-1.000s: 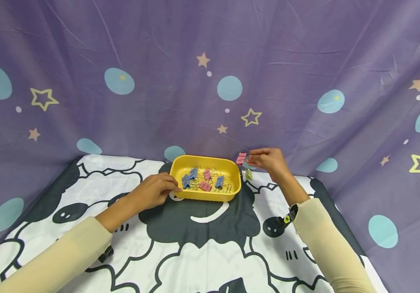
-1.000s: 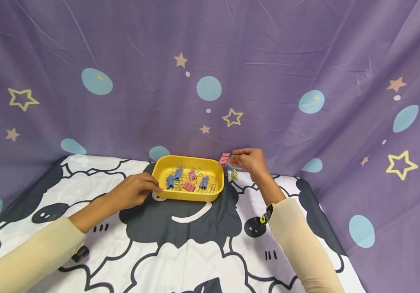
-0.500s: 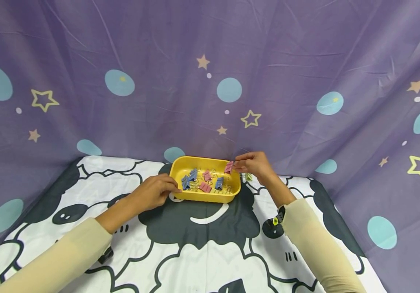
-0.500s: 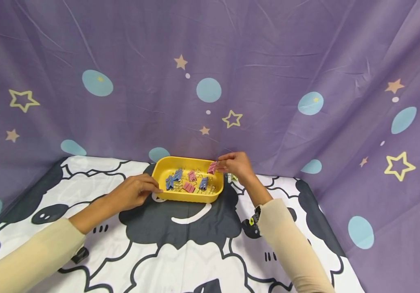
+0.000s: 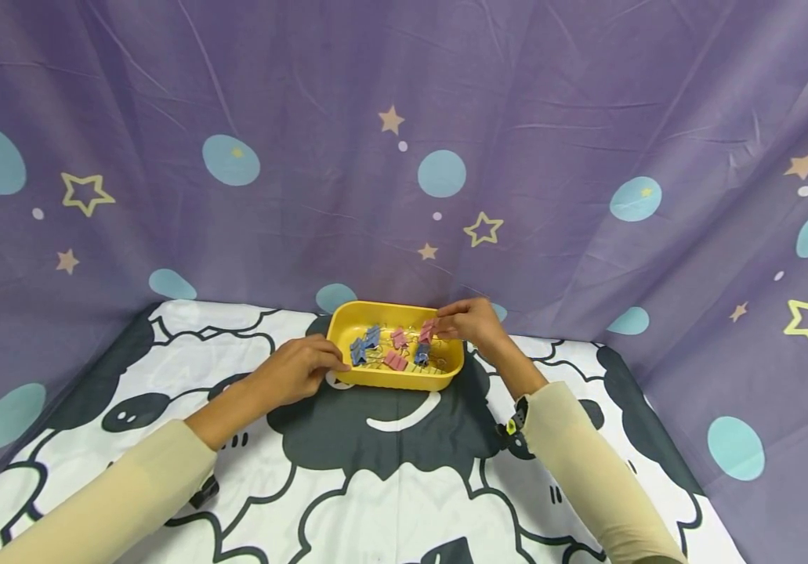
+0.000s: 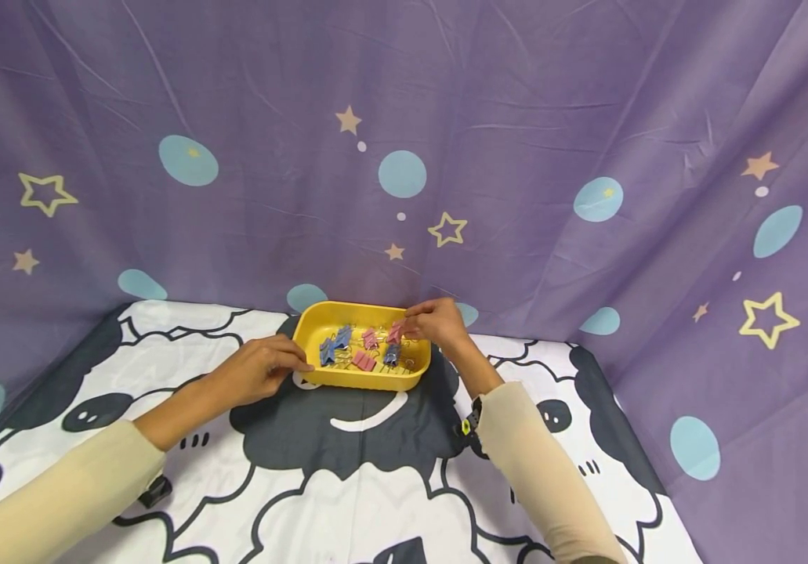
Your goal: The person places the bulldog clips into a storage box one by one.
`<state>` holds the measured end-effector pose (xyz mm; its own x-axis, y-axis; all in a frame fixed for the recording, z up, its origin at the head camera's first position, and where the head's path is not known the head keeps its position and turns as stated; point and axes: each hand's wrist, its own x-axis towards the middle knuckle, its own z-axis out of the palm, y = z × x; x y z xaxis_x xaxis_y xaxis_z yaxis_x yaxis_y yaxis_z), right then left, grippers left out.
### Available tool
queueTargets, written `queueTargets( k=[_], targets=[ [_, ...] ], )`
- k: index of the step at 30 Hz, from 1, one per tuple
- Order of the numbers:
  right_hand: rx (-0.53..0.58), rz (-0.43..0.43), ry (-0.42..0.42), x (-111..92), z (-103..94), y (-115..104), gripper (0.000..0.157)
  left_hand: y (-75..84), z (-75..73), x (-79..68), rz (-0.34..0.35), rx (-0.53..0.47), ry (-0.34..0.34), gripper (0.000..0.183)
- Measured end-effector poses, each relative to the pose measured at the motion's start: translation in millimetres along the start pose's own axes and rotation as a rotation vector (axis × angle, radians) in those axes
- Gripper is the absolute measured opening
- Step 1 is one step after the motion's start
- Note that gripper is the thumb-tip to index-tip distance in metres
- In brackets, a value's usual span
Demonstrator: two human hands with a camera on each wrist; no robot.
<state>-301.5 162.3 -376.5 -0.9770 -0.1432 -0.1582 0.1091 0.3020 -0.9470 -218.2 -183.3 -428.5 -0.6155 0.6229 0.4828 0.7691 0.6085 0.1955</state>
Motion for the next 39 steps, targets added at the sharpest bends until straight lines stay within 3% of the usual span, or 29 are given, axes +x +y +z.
queueTargets(
  k=[12, 39],
  targets=[
    [-0.04, -0.031, -0.009, 2, 4.5, 7, 0.039, 0.9, -0.7, 0.5, -0.001, -0.002, -0.007, 0.038],
    [0.029, 0.006, 0.051, 4, -52.4, 25, 0.039, 1.7, -1.6, 0.9, -0.011, -0.001, -0.004, 0.037]
  ],
)
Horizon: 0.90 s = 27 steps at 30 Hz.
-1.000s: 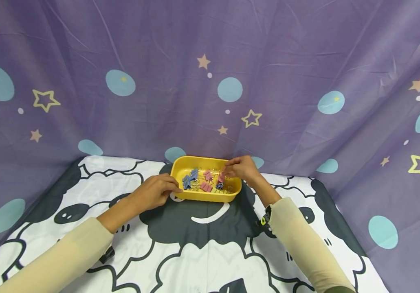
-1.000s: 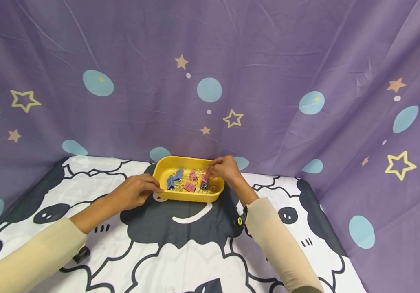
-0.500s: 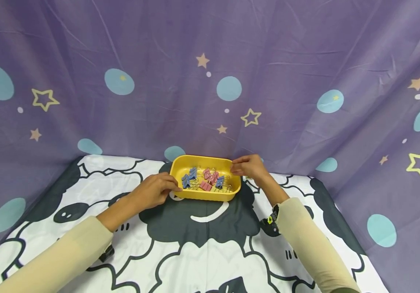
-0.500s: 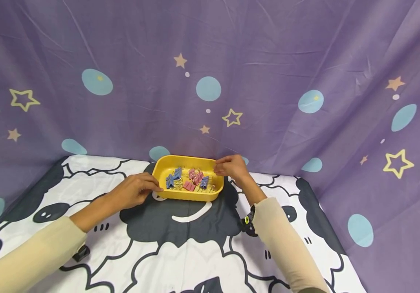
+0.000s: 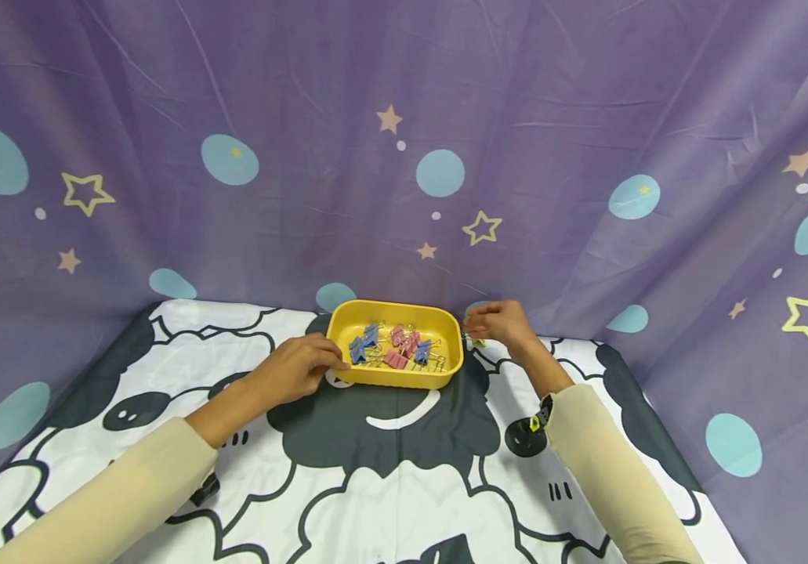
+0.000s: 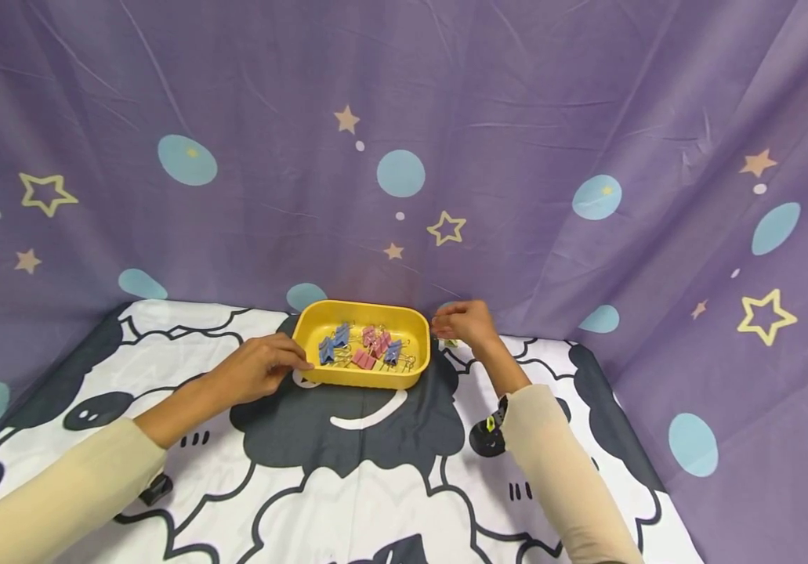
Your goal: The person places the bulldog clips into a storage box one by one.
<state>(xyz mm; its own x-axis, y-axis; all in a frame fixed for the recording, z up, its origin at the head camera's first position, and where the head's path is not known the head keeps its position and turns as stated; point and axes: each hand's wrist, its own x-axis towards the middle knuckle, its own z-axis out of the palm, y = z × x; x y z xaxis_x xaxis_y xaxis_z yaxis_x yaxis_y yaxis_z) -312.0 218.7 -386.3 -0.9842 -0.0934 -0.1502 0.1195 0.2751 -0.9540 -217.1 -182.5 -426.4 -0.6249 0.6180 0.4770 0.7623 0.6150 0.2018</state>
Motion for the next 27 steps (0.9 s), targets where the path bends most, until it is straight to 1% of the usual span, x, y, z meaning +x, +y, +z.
queueTargets(
  k=[11, 15, 16, 18, 22, 24, 27],
  targets=[
    [0.026, -0.008, 0.081, 7, -13.3, 16, 0.041, -1.7, 1.3, -0.5, 0.006, -0.005, 0.0, 0.037],
    [0.024, -0.041, 0.111, 10, -16.0, 25, 0.038, -1.4, 1.5, -0.2, 0.009, -0.001, 0.001, 0.037],
    [0.002, -0.056, 0.122, 10, -16.2, 27, 0.038, -1.4, 1.5, -0.2, 0.008, 0.0, 0.001, 0.037],
    [-0.087, -0.092, 0.147, 13, -15.9, 30, 0.037, -1.2, 1.4, -0.1, 0.006, 0.002, 0.002, 0.037],
    [-0.36, -0.169, 0.179, 19, -13.9, 37, 0.036, -1.2, 1.5, -0.5, 0.001, 0.001, 0.0, 0.036],
    [-0.46, -0.206, 0.164, 23, -12.1, 39, 0.037, -1.2, 1.5, -0.7, -0.001, -0.002, -0.001, 0.036],
    [-0.55, -0.269, 0.117, 27, -8.6, 41, 0.035, -1.3, 1.2, -0.8, -0.001, -0.005, -0.001, 0.036]
  ],
)
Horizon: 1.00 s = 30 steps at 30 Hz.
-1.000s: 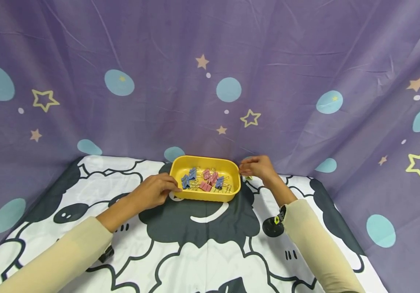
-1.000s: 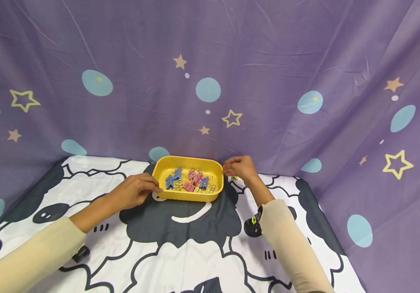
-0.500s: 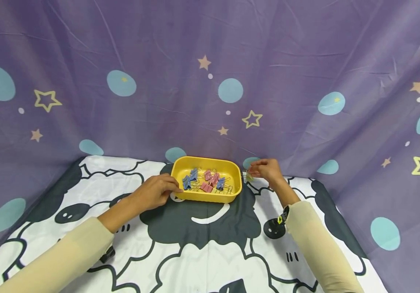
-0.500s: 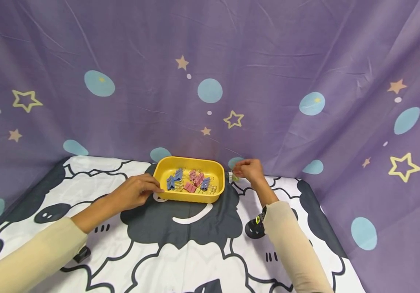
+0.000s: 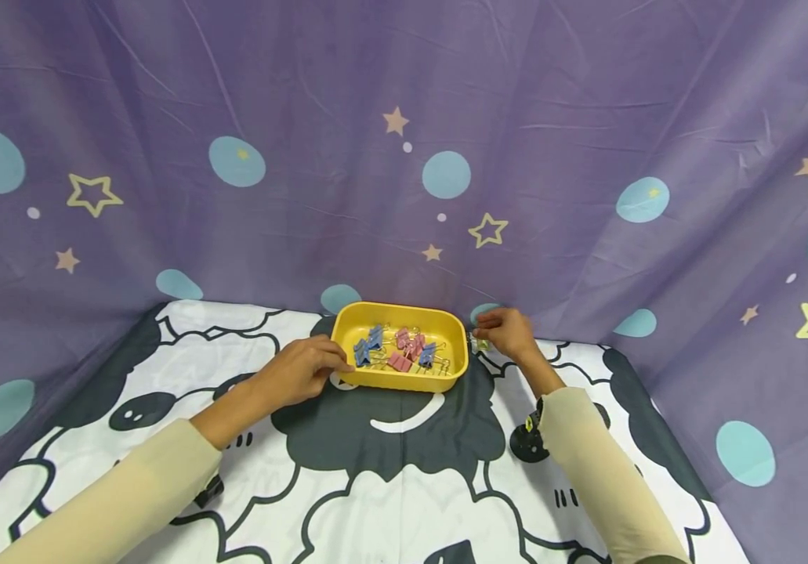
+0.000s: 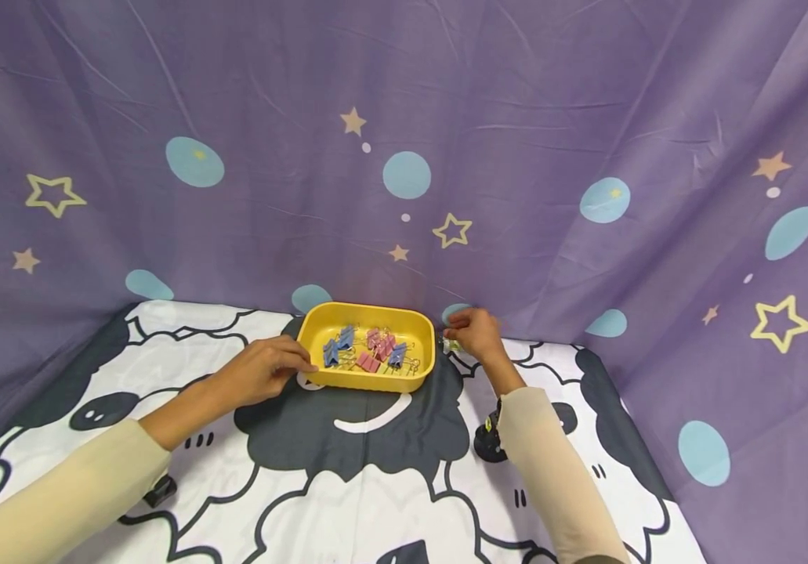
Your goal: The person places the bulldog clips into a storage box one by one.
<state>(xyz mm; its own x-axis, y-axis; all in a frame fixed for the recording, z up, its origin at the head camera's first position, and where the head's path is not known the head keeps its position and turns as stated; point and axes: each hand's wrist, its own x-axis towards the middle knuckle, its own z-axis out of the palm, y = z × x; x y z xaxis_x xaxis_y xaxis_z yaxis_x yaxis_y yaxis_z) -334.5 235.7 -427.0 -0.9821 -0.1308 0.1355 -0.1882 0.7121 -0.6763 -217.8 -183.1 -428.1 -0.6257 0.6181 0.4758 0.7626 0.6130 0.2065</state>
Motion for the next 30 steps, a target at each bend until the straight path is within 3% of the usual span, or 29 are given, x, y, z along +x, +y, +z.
queueTargets(
  k=[4, 9, 19, 23, 30],
  targets=[
    [-0.076, -0.08, -0.014, 1, 2.6, -1, 0.028, 0.9, 0.1, 0.6, -0.003, -0.003, 0.0, 0.036],
    [-0.133, -0.117, -0.008, -1, 2.0, -1, 0.023, 1.3, -0.5, 0.7, -0.004, -0.004, 0.0, 0.037],
    [-0.143, -0.017, -0.029, -13, -13.9, 13, 0.022, 0.0, -1.0, 2.4, 0.0, -0.013, -0.012, 0.038],
    [-0.066, 0.079, -0.045, -19, -21.9, 16, 0.024, -1.1, -2.4, 3.6, -0.003, -0.013, -0.012, 0.038],
    [0.218, 0.206, -0.095, -26, -27.3, 18, 0.023, -1.6, -1.2, 3.1, -0.015, -0.014, -0.012, 0.038]
  ],
)
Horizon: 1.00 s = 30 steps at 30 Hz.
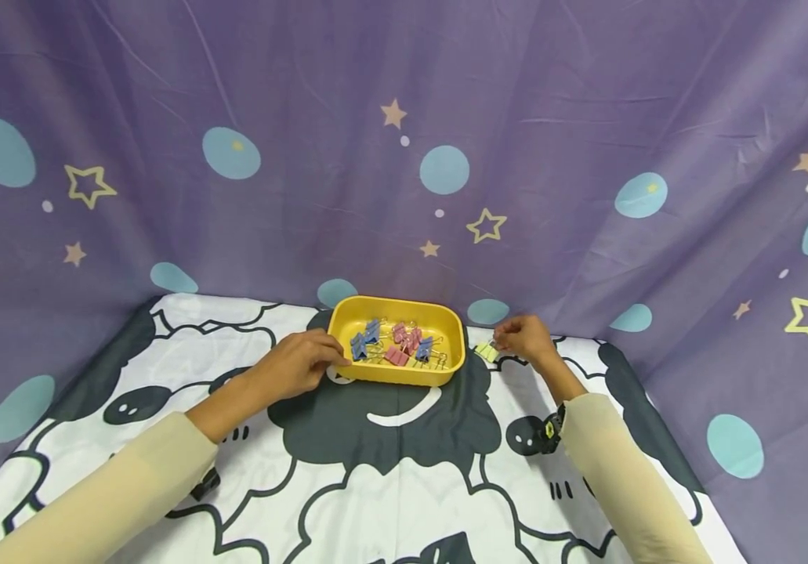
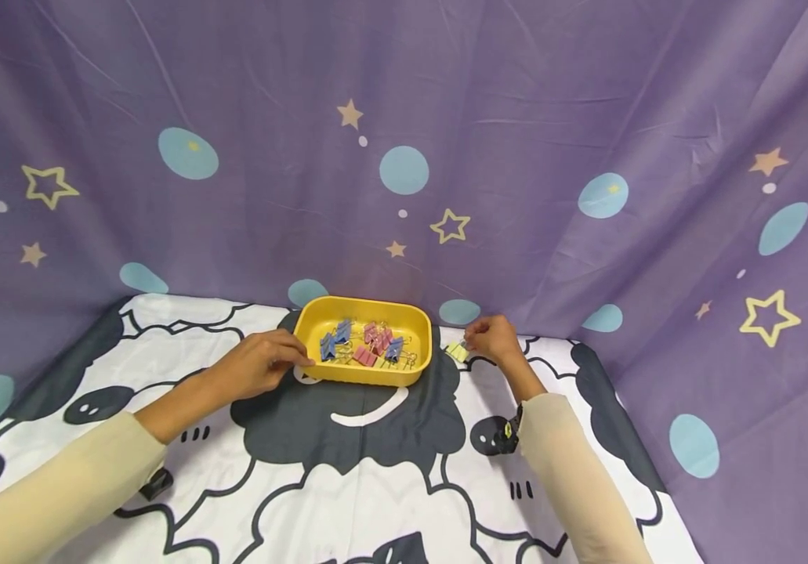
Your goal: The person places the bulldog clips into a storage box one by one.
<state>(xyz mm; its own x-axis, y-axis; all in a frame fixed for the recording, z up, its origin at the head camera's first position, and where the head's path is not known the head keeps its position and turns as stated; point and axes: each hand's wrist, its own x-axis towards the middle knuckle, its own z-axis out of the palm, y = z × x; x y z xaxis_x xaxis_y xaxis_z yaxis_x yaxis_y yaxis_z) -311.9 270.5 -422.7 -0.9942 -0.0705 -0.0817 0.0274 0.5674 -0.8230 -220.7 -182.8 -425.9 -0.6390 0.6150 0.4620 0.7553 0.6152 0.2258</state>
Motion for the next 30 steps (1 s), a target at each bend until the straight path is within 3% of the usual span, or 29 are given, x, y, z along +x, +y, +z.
queueTargets(
  k=[7, 17, 30],
  targets=[
    [0.159, 0.037, -0.046, -9, -1.3, -1, 0.034, 0.1, 0.3, -1.9, -0.003, -0.016, -0.001, 0.037],
    [0.413, 0.161, -0.092, -15, -10.9, -4, 0.047, 1.0, -2.0, 0.1, 0.002, -0.002, 0.0, 0.038],
    [0.578, 0.108, -0.053, -12, -18.5, -27, 0.046, 0.4, -0.5, 1.0, 0.006, -0.006, 0.007, 0.038]
  ],
)
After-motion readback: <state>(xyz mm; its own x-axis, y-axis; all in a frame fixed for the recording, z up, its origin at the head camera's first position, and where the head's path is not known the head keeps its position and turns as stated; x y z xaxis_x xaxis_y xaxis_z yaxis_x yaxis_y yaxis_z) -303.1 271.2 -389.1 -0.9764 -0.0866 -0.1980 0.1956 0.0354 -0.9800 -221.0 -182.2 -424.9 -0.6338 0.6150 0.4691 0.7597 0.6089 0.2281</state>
